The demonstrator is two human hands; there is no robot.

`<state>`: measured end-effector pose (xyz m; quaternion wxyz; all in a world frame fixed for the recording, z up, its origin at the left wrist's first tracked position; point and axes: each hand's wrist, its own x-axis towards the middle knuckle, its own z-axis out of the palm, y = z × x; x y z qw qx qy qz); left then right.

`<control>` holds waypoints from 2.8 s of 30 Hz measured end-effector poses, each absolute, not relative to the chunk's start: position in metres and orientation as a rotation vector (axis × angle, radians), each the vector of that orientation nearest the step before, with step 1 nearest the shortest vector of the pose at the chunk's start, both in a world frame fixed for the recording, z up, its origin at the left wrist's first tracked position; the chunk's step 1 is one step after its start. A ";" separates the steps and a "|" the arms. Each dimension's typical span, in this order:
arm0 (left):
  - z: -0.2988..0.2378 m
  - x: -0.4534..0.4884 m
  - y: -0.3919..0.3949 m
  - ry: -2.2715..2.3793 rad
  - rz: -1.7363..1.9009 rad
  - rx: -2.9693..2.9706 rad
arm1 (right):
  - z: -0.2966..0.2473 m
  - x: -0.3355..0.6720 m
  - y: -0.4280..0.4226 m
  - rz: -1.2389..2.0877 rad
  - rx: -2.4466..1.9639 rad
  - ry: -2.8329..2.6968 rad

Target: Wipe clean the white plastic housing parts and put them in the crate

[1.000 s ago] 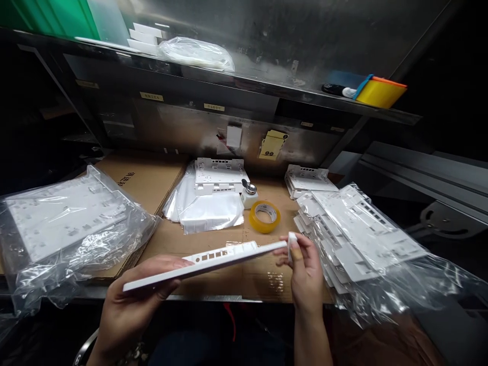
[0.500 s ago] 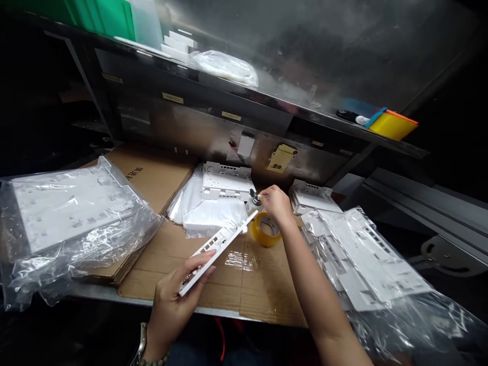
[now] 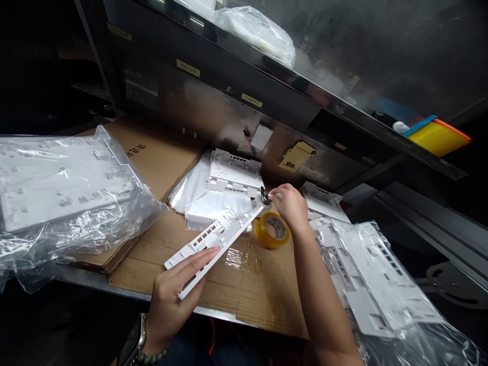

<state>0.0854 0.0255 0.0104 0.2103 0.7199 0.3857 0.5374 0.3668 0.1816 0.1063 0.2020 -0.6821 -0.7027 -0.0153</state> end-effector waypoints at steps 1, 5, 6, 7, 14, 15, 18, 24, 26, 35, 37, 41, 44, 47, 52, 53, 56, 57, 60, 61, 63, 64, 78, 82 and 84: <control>0.011 0.085 0.026 1.065 1.469 1.998 | 0.110 0.363 0.170 -0.051 -1.879 -1.930; 0.011 0.083 0.026 1.086 1.410 1.949 | 0.121 0.331 0.097 0.069 -1.559 -1.821; 0.011 0.083 0.026 1.092 1.399 1.939 | 0.120 0.319 0.077 0.153 -1.448 -1.795; 0.012 0.083 0.026 1.092 1.384 1.935 | 0.119 0.306 0.060 0.214 -1.379 -1.791; 0.015 0.085 0.022 1.076 1.389 1.933 | 0.093 0.263 0.027 0.361 -1.230 -1.811; 0.015 0.086 0.022 1.078 1.379 1.933 | 0.091 0.265 0.029 0.354 -1.244 -1.801; 0.016 0.088 0.022 1.100 1.350 1.932 | 0.088 0.268 0.033 0.321 -1.302 -1.733; 0.020 0.091 0.022 1.094 1.395 1.850 | 0.088 0.260 0.026 0.408 -1.210 -1.804; 0.021 0.092 0.021 1.116 1.396 1.836 | 0.087 0.261 0.028 0.382 -1.227 -1.768; 0.023 0.094 0.024 1.124 1.414 1.814 | 0.087 0.268 0.034 0.390 -1.197 -1.807; 0.023 0.094 0.023 1.139 1.405 1.821 | 0.088 0.271 0.039 0.326 -1.252 -1.713; 0.022 0.092 0.022 1.139 1.378 1.828 | 0.090 0.266 0.037 0.329 -1.252 -1.734; 0.023 0.091 0.023 1.135 1.377 1.808 | 0.091 0.267 0.038 0.414 -1.197 -1.844; 0.025 0.091 0.023 1.146 1.355 1.809 | 0.091 0.280 0.051 0.339 -1.280 -1.732; 0.025 0.089 0.023 1.143 1.350 1.803 | 0.094 0.272 0.045 0.336 -1.285 -1.767; 0.025 0.089 0.023 1.136 1.367 1.800 | 0.094 0.267 0.041 0.375 -1.239 -1.824; 0.025 0.089 0.023 1.136 1.380 1.796 | 0.091 0.269 0.045 0.370 -1.204 -1.854; 0.025 0.089 0.023 1.144 1.366 1.802 | 0.089 0.278 0.053 0.310 -1.251 -1.797; 0.026 0.085 0.027 1.159 1.329 1.821 | 0.090 0.322 0.082 0.000 -1.430 -1.476; 0.027 0.082 0.028 1.162 1.331 1.813 | 0.092 0.337 0.088 -0.075 -1.454 -1.377; 0.030 0.075 0.032 1.195 1.351 1.722 | 0.100 0.359 0.088 -0.171 -1.471 -1.168; 0.033 0.071 0.034 1.230 1.366 1.640 | 0.103 0.364 0.082 -0.176 -1.463 -1.076; 0.069 0.038 0.024 1.182 1.253 1.453 | 0.085 0.330 -0.003 1.062 -1.128 -0.720; 0.072 0.044 0.016 1.122 1.294 1.400 | 0.085 0.321 -0.006 1.207 -1.045 -0.741; 0.067 0.047 0.017 1.018 1.323 1.418 | 0.082 0.321 -0.009 1.149 -0.986 -0.740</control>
